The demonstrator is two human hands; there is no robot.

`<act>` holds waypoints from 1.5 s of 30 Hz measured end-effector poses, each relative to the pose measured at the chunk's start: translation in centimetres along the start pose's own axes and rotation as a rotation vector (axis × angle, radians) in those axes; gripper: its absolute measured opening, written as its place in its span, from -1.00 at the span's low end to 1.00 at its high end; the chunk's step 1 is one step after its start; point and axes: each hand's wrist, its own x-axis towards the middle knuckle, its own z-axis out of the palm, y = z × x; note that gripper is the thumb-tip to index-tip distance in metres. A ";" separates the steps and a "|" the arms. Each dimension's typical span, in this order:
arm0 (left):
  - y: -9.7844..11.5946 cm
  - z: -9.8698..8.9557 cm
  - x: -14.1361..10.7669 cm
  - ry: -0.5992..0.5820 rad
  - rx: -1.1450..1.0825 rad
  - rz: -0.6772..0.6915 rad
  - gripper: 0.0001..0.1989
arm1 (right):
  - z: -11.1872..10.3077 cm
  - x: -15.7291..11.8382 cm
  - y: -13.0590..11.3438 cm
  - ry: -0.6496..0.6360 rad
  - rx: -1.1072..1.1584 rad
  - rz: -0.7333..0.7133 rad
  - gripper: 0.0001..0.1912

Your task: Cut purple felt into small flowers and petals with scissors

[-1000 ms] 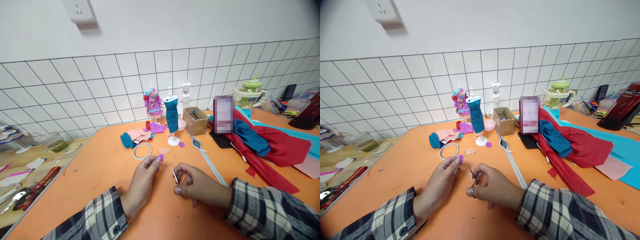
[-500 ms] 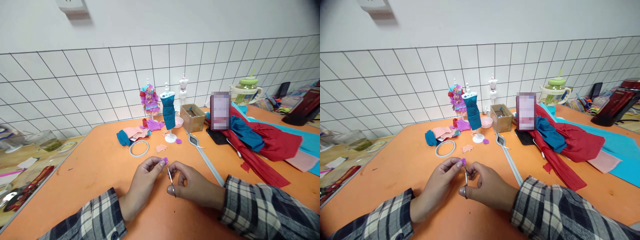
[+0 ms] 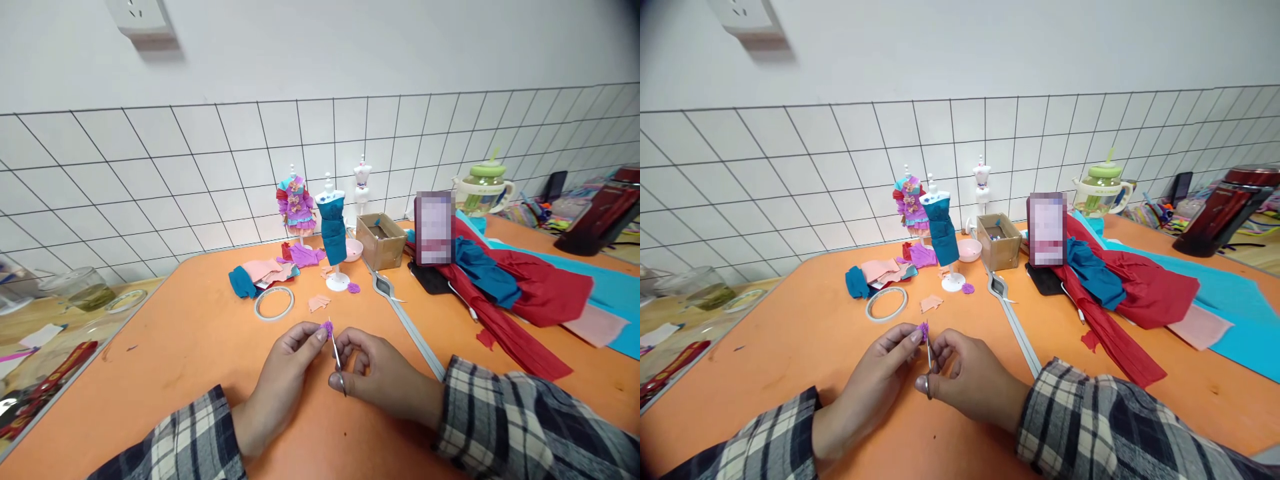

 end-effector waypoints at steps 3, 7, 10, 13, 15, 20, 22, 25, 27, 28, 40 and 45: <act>-0.1 -0.1 0.1 0.003 -0.015 0.007 -0.68 | 0.0 0.1 0.1 0.011 -0.025 -0.011 -0.73; -0.3 -0.3 0.2 -0.022 0.004 0.013 -0.69 | -0.1 -0.1 -0.1 0.011 -0.095 -0.035 -0.75; -0.1 -0.3 0.2 -0.024 0.041 0.027 -0.70 | -0.2 -0.2 -0.3 0.024 -0.171 -0.035 -0.71; 0.2 -0.1 0.1 -0.036 0.091 0.040 -0.70 | -0.2 -0.3 -0.3 0.033 -0.205 -0.021 -0.66; 0.4 0.0 0.1 -0.030 0.111 0.051 -0.69 | -0.2 -0.3 -0.4 0.037 -0.202 -0.024 -0.67; 0.4 0.0 0.0 -0.020 0.115 0.054 -0.70 | -0.2 -0.3 -0.5 0.020 -0.161 -0.044 -0.76; 0.3 -0.1 0.1 -0.024 0.116 0.050 -0.71 | -0.2 -0.4 -0.4 0.010 -0.144 -0.046 -0.77; 0.2 -0.2 0.1 -0.017 0.122 0.057 -0.72 | -0.1 -0.3 -0.1 0.004 -0.118 -0.054 -0.80; 0.2 -0.2 0.1 -0.015 0.130 0.060 -0.72 | 0.0 -0.3 0.0 0.009 -0.109 -0.055 -0.81; 0.2 -0.3 0.1 -0.015 0.135 0.062 -0.73 | 0.0 -0.3 0.1 0.012 -0.107 -0.053 -0.82; 0.3 -0.7 0.3 -0.080 0.197 0.119 -0.75 | -0.3 -0.6 -0.5 -0.018 -0.075 -0.016 -0.81; 0.4 -1.0 0.4 -0.123 0.235 0.123 -0.77 | -0.5 -0.7 -0.4 -0.041 -0.074 0.008 -0.79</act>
